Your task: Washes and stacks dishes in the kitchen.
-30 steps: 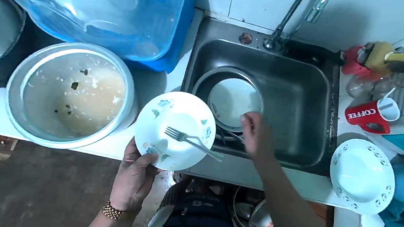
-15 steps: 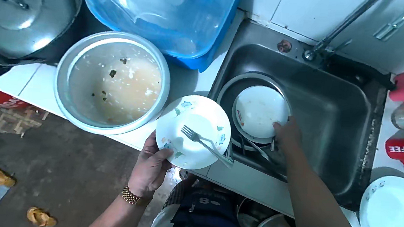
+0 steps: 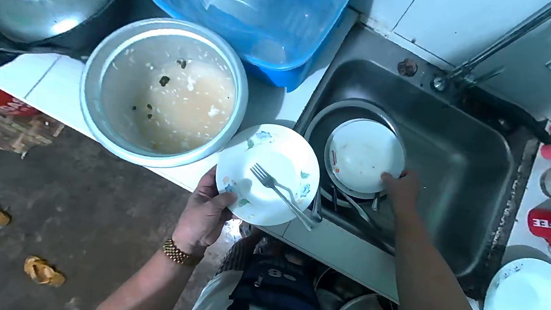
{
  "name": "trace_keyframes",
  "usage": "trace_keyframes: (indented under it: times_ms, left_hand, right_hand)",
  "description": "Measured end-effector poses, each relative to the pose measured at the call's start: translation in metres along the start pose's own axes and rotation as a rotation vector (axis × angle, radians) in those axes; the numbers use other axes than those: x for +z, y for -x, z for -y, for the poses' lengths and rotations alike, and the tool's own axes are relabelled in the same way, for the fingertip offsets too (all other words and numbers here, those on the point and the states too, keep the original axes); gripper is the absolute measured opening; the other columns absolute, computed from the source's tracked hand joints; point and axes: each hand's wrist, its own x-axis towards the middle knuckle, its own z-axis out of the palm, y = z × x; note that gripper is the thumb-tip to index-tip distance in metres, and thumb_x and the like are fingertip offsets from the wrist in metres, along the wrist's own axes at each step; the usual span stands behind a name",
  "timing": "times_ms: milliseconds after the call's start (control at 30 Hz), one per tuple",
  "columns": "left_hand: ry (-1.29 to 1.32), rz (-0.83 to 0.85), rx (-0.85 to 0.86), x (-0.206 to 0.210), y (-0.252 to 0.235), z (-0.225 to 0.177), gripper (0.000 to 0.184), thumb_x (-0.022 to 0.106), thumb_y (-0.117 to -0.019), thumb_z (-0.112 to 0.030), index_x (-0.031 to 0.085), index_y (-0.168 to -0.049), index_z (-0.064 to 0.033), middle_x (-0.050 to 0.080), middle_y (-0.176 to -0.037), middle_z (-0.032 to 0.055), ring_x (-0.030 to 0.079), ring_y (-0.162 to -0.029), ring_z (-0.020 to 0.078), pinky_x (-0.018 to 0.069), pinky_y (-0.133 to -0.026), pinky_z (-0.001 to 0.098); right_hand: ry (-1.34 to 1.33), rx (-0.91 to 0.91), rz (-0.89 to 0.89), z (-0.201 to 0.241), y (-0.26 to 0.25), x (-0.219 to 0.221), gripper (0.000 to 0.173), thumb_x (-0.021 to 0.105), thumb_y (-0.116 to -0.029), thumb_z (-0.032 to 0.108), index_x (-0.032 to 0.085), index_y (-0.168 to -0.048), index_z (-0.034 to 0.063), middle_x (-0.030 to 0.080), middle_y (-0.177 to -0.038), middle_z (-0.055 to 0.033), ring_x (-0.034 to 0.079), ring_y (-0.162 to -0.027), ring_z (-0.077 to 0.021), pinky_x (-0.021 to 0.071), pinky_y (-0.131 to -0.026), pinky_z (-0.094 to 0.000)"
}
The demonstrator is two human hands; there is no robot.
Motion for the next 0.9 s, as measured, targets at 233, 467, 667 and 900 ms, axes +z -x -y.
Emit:
trace_keyframes:
  times_ms: [233,467,667,900]
  left_hand:
    - [-0.081,0.001,-0.004,0.0,0.0,-0.002,0.062,0.054,-0.0921,0.014,0.047,-0.147,-0.014,0.069,-0.113,0.0154,0.074,-0.082,0.0249,0.0639,-0.061,0.0386]
    - [-0.209,0.011,0.006,-0.001,0.002,-0.004,0.058,0.055,-0.096,0.008,0.045,-0.148,-0.0146,0.07,-0.114,0.015,0.074,-0.083,0.0258,0.0647,-0.062,0.0399]
    - [-0.208,0.011,0.014,-0.002,0.003,-0.003,0.056,0.054,-0.0981,0.006,0.046,-0.149,-0.0169,0.069,-0.117,0.0143,0.074,-0.085,0.0271,0.0648,-0.064,0.0431]
    - [-0.882,-0.145,0.495,-0.012,0.024,0.003,0.063,0.062,-0.095,-0.017,0.038,-0.153,-0.0094,0.051,-0.137,0.022,0.064,-0.107,0.0292,0.0579,-0.081,0.0455]
  right_hand:
    - [-0.2,0.007,0.041,-0.013,-0.002,-0.008,0.057,0.062,-0.1018,0.03,0.039,-0.144,-0.001,0.063,-0.117,-0.0286,0.069,-0.088,-0.0393,0.0584,-0.076,-0.0568]
    - [-0.27,-0.106,-0.021,0.005,0.031,-0.044,0.045,0.053,-0.1035,0.019,0.039,-0.141,0.0,0.064,-0.106,-0.0222,0.069,-0.07,-0.0304,0.0602,-0.063,-0.0499]
    - [0.252,-0.296,-0.199,0.042,0.097,-0.091,0.036,0.046,-0.1065,0.02,0.042,-0.136,-0.0016,0.065,-0.101,-0.0307,0.068,-0.09,-0.0515,0.0527,-0.073,-0.0688]
    - [-0.289,-0.352,-0.308,0.027,0.141,-0.115,0.044,0.055,-0.1026,0.021,0.04,-0.14,0.0027,0.062,-0.103,-0.0121,0.067,-0.07,-0.0186,0.0608,-0.06,-0.0404]
